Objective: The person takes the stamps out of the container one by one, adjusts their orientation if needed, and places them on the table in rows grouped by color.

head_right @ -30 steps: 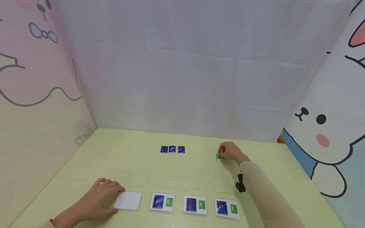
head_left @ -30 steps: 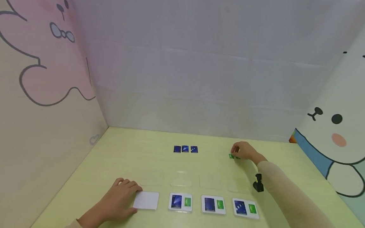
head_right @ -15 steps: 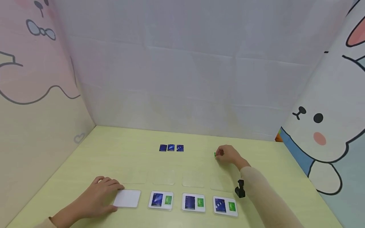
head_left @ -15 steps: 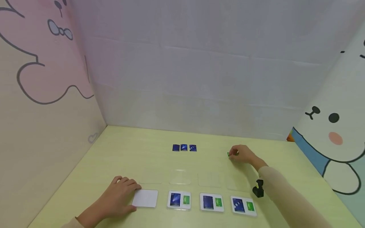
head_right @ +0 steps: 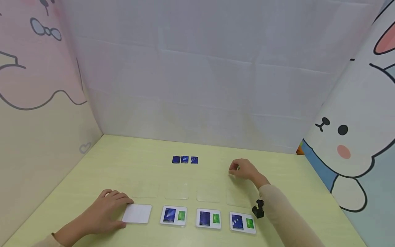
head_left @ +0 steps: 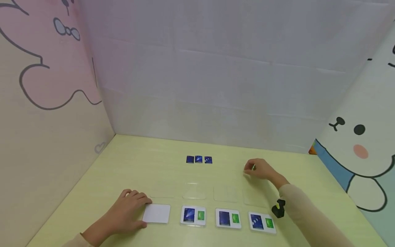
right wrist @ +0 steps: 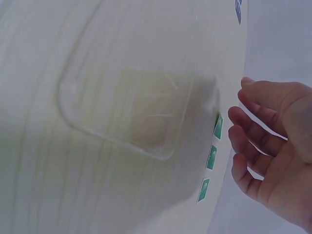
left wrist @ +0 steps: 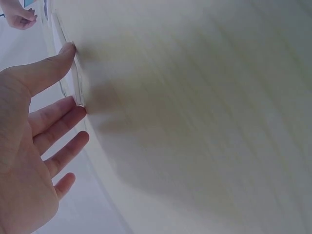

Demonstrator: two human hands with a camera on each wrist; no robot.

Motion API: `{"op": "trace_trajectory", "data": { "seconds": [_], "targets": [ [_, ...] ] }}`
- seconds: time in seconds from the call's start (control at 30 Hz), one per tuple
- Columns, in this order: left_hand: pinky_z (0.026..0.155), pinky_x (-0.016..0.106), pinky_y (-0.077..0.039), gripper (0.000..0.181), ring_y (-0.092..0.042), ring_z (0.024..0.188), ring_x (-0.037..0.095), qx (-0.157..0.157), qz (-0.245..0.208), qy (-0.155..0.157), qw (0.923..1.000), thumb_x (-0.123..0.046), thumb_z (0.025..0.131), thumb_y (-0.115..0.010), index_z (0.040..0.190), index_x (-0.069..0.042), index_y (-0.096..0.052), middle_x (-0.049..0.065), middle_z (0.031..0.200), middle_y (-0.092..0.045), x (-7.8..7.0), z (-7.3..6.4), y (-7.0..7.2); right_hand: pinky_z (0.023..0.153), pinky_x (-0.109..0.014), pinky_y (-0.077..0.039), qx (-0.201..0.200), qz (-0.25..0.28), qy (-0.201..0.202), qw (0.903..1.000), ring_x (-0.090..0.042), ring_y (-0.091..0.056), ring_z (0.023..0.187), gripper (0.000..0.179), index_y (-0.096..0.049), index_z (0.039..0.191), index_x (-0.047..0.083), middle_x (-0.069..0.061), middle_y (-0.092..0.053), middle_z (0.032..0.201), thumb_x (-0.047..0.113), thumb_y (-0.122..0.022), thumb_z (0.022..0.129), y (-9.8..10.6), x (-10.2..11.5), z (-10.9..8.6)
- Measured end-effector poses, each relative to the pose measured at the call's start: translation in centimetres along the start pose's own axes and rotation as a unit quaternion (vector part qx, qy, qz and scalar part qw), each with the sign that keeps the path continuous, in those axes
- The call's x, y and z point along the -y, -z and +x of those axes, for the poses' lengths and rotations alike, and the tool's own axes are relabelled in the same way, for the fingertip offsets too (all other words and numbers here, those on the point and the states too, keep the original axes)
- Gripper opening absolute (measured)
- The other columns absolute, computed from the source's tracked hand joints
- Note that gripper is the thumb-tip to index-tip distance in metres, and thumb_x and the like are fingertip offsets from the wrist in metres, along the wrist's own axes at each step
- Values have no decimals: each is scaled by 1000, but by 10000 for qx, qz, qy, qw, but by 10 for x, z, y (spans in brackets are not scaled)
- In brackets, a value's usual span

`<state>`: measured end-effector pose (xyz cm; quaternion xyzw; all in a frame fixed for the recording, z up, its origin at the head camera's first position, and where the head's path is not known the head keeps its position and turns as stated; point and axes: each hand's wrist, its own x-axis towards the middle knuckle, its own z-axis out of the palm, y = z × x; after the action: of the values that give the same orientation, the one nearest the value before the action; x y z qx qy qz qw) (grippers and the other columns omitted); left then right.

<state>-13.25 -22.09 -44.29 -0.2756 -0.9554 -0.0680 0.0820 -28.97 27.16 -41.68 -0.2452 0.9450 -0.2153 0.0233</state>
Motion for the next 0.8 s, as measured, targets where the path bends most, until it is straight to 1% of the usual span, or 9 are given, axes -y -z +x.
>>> {"op": "trace_trajectory", "data": {
  "seconds": [0.27, 0.47, 0.63, 0.8],
  "targets": [
    [92, 50, -37, 55, -58, 99, 18, 19, -68, 15, 10000, -47, 61, -83, 107, -22, -65, -7, 107, -67, 0, 0, 1, 66, -23, -47, 68, -35, 67, 9999, -6, -54, 70, 5, -67, 85, 10, 0, -66, 78, 15, -68, 87, -4, 10, -4],
    [92, 51, -38, 56, -58, 99, 18, 9, -120, 19, 9999, -48, 61, -83, 107, -22, -65, -7, 107, -66, 1, 1, 1, 64, -22, -44, 98, -27, 48, 9999, -3, -49, 67, 6, -66, 86, 11, 2, -63, 77, 16, -68, 87, -1, 18, -6],
    [91, 51, -38, 59, -58, 99, 17, -90, -116, -38, 9999, -52, 60, -82, 107, -21, -65, -7, 106, -66, 1, 2, 2, 63, -22, -43, 122, -68, 114, 9998, -4, -48, 66, 5, -66, 85, 12, 4, -63, 77, 17, -69, 86, -3, 25, -8],
    [91, 50, -38, 61, -56, 100, 17, -215, -4, -162, 9996, -54, 61, -80, 109, -20, -65, -7, 106, -66, 0, 5, 3, 62, -22, -42, 202, -146, 222, 9994, -5, -48, 66, 5, -66, 86, 14, 5, -63, 77, 17, -69, 87, -5, 32, -10]
  ]
}}
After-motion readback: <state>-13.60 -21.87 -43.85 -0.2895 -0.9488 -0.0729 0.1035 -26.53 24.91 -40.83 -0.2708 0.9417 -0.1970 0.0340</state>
